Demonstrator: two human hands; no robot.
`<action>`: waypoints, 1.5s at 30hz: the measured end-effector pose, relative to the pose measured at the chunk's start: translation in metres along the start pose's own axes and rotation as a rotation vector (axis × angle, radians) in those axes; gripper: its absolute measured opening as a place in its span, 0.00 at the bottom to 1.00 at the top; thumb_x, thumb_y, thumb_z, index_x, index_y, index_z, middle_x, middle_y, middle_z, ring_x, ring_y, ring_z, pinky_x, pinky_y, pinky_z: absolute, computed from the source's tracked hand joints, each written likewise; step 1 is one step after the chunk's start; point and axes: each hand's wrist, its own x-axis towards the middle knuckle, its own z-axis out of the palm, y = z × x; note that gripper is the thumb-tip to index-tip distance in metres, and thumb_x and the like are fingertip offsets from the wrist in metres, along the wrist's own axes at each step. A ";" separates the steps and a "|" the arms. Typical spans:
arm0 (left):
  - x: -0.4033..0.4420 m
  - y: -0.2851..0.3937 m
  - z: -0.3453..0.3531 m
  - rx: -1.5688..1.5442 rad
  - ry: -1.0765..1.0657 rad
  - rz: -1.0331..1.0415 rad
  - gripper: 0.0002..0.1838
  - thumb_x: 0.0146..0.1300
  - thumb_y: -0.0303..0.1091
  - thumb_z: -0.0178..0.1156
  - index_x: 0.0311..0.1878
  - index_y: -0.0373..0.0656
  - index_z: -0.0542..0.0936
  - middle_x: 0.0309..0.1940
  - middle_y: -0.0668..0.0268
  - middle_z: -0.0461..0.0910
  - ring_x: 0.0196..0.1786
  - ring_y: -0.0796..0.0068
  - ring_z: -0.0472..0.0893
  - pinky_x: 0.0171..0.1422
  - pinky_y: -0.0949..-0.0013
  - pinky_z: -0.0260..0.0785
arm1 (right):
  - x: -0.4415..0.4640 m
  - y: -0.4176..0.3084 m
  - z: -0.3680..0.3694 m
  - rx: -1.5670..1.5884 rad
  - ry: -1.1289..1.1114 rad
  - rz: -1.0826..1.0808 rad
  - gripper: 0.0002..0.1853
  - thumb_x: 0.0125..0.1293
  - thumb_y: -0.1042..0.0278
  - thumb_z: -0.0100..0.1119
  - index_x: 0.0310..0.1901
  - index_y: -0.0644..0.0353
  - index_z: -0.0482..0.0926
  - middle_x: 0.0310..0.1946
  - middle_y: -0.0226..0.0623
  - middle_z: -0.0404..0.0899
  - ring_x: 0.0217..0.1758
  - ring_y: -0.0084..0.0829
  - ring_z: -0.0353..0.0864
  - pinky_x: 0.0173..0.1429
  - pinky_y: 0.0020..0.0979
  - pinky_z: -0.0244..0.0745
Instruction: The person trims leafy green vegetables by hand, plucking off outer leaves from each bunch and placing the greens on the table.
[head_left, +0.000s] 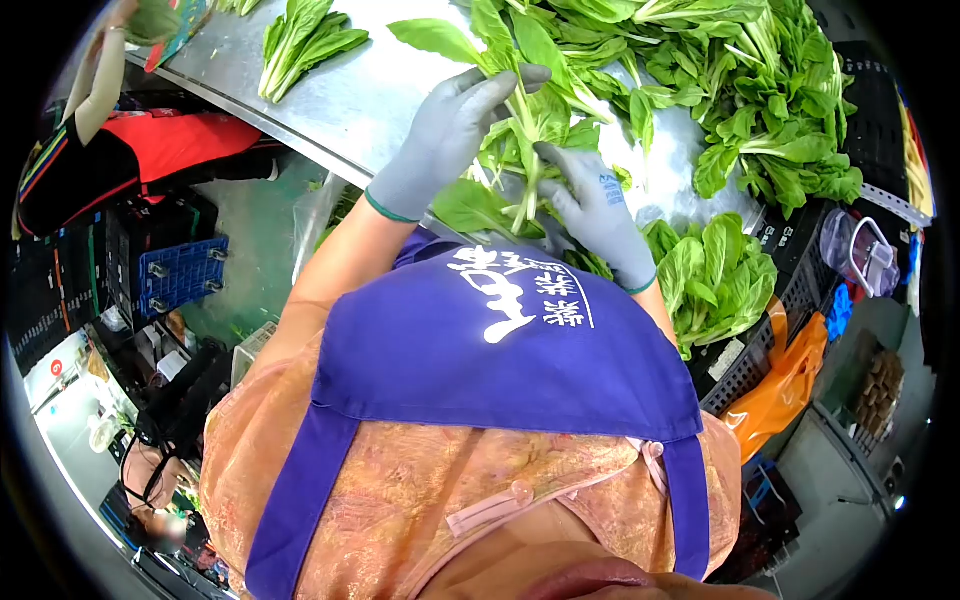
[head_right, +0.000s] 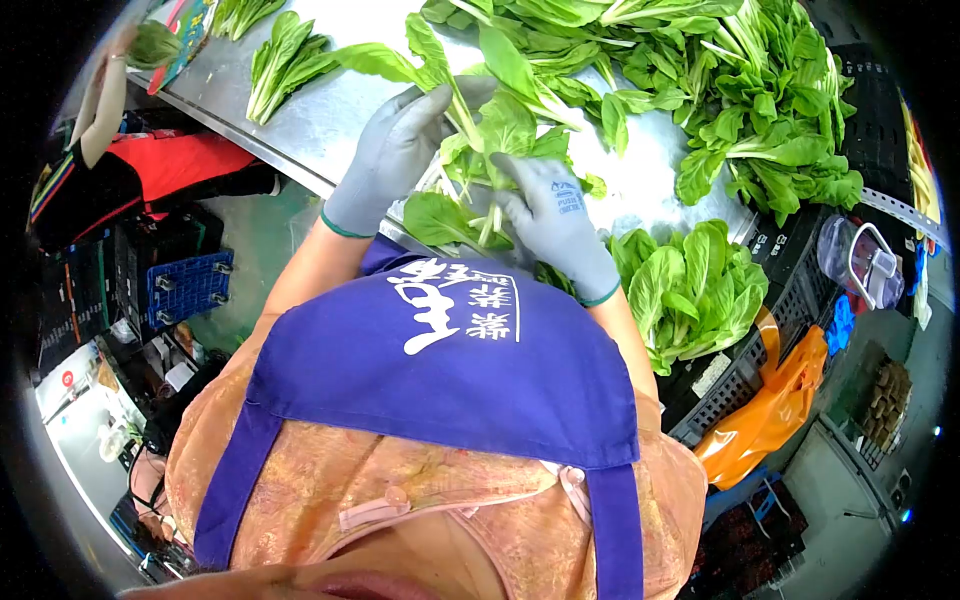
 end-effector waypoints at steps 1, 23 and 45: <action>-0.001 0.003 -0.001 0.052 -0.026 0.002 0.21 0.76 0.40 0.49 0.61 0.34 0.78 0.58 0.58 0.80 0.58 0.73 0.79 0.65 0.68 0.69 | 0.004 -0.002 -0.003 -0.094 0.101 -0.126 0.21 0.67 0.61 0.60 0.58 0.63 0.77 0.42 0.46 0.83 0.46 0.44 0.82 0.53 0.39 0.75; -0.016 0.011 0.021 0.323 -0.075 -0.156 0.19 0.69 0.33 0.60 0.60 0.33 0.78 0.51 0.62 0.81 0.50 0.77 0.79 0.60 0.72 0.69 | 0.015 -0.007 -0.001 0.808 0.011 0.244 0.10 0.70 0.67 0.59 0.44 0.67 0.79 0.34 0.30 0.80 0.35 0.20 0.75 0.44 0.24 0.72; -0.007 -0.018 0.005 -0.130 0.041 -0.134 0.19 0.71 0.36 0.58 0.57 0.30 0.77 0.48 0.60 0.81 0.48 0.74 0.82 0.53 0.71 0.76 | 0.019 -0.001 0.007 0.910 0.091 0.330 0.10 0.68 0.67 0.59 0.43 0.66 0.81 0.32 0.32 0.82 0.34 0.22 0.79 0.44 0.25 0.75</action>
